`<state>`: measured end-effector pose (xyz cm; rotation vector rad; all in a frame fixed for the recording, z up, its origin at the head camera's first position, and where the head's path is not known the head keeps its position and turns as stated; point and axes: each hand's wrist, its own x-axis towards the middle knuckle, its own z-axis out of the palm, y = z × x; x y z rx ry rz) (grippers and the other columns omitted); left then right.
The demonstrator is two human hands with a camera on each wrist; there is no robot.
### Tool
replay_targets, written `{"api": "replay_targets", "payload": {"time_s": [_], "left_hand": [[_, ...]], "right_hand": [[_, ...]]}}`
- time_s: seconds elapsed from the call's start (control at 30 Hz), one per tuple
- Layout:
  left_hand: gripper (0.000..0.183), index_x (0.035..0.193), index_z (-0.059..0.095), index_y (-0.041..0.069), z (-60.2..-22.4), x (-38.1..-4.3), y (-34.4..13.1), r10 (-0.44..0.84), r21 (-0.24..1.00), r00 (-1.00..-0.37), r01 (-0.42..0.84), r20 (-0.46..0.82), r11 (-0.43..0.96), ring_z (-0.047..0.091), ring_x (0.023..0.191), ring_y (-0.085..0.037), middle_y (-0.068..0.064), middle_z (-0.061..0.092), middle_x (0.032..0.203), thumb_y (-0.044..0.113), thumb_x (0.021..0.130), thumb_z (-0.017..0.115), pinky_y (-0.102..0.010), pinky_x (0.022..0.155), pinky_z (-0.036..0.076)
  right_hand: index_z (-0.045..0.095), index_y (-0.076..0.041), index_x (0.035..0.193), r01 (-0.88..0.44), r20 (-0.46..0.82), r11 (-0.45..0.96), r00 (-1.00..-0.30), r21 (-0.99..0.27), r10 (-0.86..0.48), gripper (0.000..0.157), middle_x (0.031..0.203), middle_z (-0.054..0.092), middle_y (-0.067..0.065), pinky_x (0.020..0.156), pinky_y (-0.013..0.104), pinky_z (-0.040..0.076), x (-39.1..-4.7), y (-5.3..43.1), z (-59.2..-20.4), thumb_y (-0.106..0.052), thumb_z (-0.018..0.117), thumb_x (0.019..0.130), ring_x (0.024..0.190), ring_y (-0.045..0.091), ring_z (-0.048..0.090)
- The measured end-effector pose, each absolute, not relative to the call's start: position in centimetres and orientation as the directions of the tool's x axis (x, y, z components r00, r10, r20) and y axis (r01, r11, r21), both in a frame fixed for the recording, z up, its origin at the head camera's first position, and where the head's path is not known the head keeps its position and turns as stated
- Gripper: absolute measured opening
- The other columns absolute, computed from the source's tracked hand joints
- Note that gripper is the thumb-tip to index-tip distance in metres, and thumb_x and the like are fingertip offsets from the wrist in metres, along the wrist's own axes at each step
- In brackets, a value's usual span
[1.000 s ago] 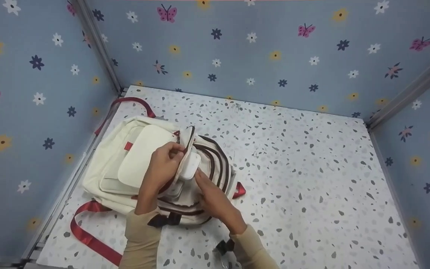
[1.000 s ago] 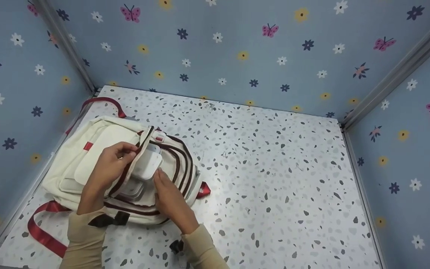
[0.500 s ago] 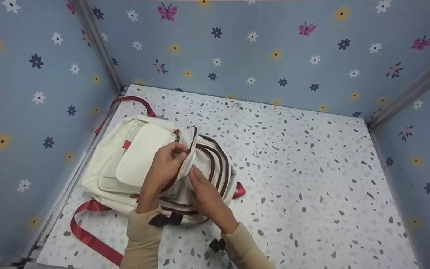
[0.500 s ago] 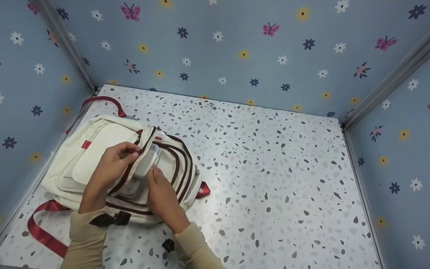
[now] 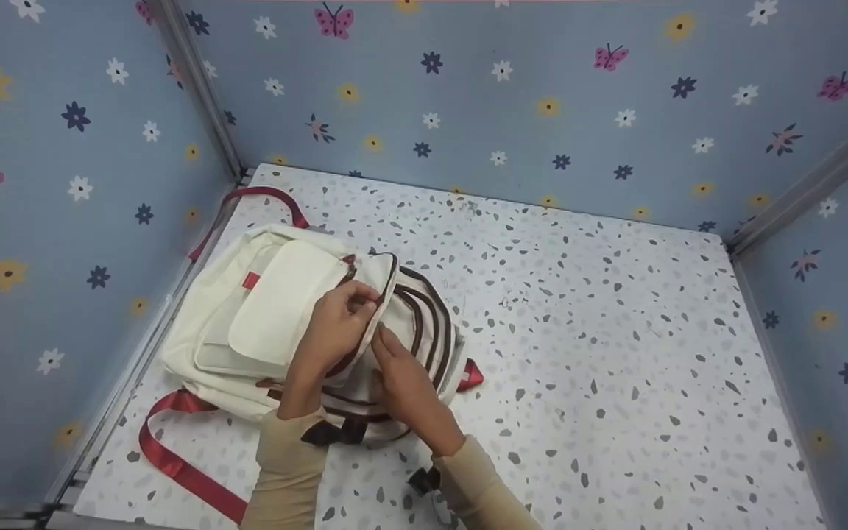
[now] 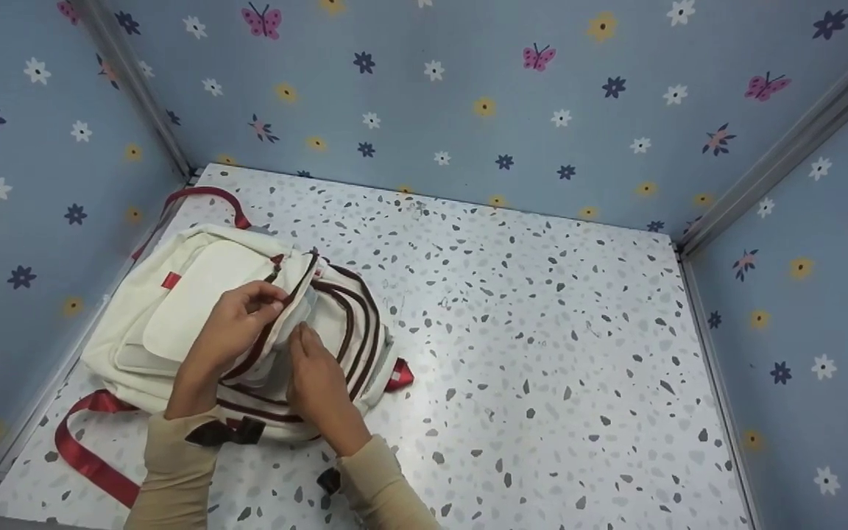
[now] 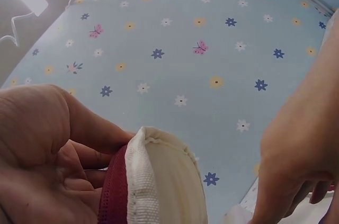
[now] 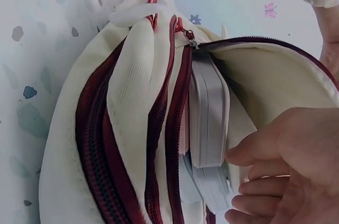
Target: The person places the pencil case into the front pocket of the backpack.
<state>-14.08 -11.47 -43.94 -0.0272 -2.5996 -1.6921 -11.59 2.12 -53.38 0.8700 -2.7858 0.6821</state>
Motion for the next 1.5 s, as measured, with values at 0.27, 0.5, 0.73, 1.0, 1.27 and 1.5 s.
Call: {"api": "replay_targets", "payload": {"time_s": [0.27,0.5,0.73,1.0,1.27,1.5], "left_hand": [[0.015,0.1,0.066,0.003,-44.0,-14.1,-10.7,0.022,0.845,-0.998,0.066,0.064,0.53,0.06,0.086,-0.025,-0.011,0.065,0.091,0.006,0.09,0.055,-0.04,0.079,0.048],[0.013,0.096,0.065,0.002,-44.8,-13.9,-9.8,0.064,0.8,-0.991,0.131,0.115,0.586,0.06,0.083,-0.024,-0.011,0.064,0.089,0.003,0.09,0.054,-0.04,0.076,0.048],[0.012,0.093,0.063,0.001,-46.3,-13.4,-8.0,0.094,0.735,-0.986,0.166,0.139,0.657,0.058,0.083,-0.027,-0.012,0.061,0.088,0.003,0.092,0.052,-0.042,0.076,0.048],[0.008,0.088,0.057,-0.001,-47.7,-12.9,-6.3,0.159,0.596,-0.977,0.211,0.14,0.774,0.055,0.073,-0.029,-0.013,0.053,0.082,-0.003,0.089,0.05,-0.042,0.069,0.047],[0.013,0.089,0.056,-0.004,-49.5,-12.4,-4.6,0.127,0.429,-0.974,0.197,0.186,0.882,0.051,0.068,-0.027,-0.014,0.049,0.079,-0.009,0.077,0.059,-0.039,0.059,0.047],[0.014,0.092,0.056,-0.005,-49.8,-12.3,-4.2,0.097,0.372,-0.965,0.186,0.246,0.91,0.054,0.071,-0.029,-0.015,0.051,0.082,-0.006,0.078,0.059,-0.039,0.058,0.05]], "right_hand": [[0.042,0.002,0.141,-0.481,0.152,0.655,-0.856,-0.582,-0.494,0.057,0.148,0.041,0.016,0.11,0.041,0.033,-12.4,3.8,-53.1,-0.001,0.06,0.087,0.136,0.031,0.039],[0.047,-0.002,0.138,-0.373,0.097,0.641,-0.901,-0.671,-0.422,0.048,0.146,0.044,0.015,0.11,0.043,0.034,-12.9,6.6,-52.1,-0.007,0.058,0.092,0.135,0.031,0.042],[0.049,-0.004,0.137,-0.299,0.11,0.662,-0.944,-0.687,-0.311,0.046,0.146,0.043,0.017,0.109,0.046,0.034,-13.0,10.3,-50.9,-0.013,0.059,0.093,0.134,0.033,0.041],[0.049,-0.007,0.139,-0.221,0.118,0.685,-0.974,-0.694,-0.194,0.047,0.148,0.041,0.013,0.111,0.048,0.031,-13.0,13.7,-49.3,-0.015,0.059,0.094,0.137,0.032,0.038],[0.05,-0.003,0.137,-0.235,0.194,0.703,-0.971,-0.671,-0.139,0.046,0.147,0.042,0.017,0.109,0.049,0.033,-13.3,15.9,-48.4,-0.011,0.06,0.092,0.135,0.034,0.04],[0.049,-0.002,0.138,-0.19,0.173,0.714,-0.98,-0.673,-0.099,0.048,0.148,0.041,0.017,0.11,0.05,0.032,-13.6,16.8,-48.2,-0.012,0.06,0.092,0.136,0.034,0.039]]}}
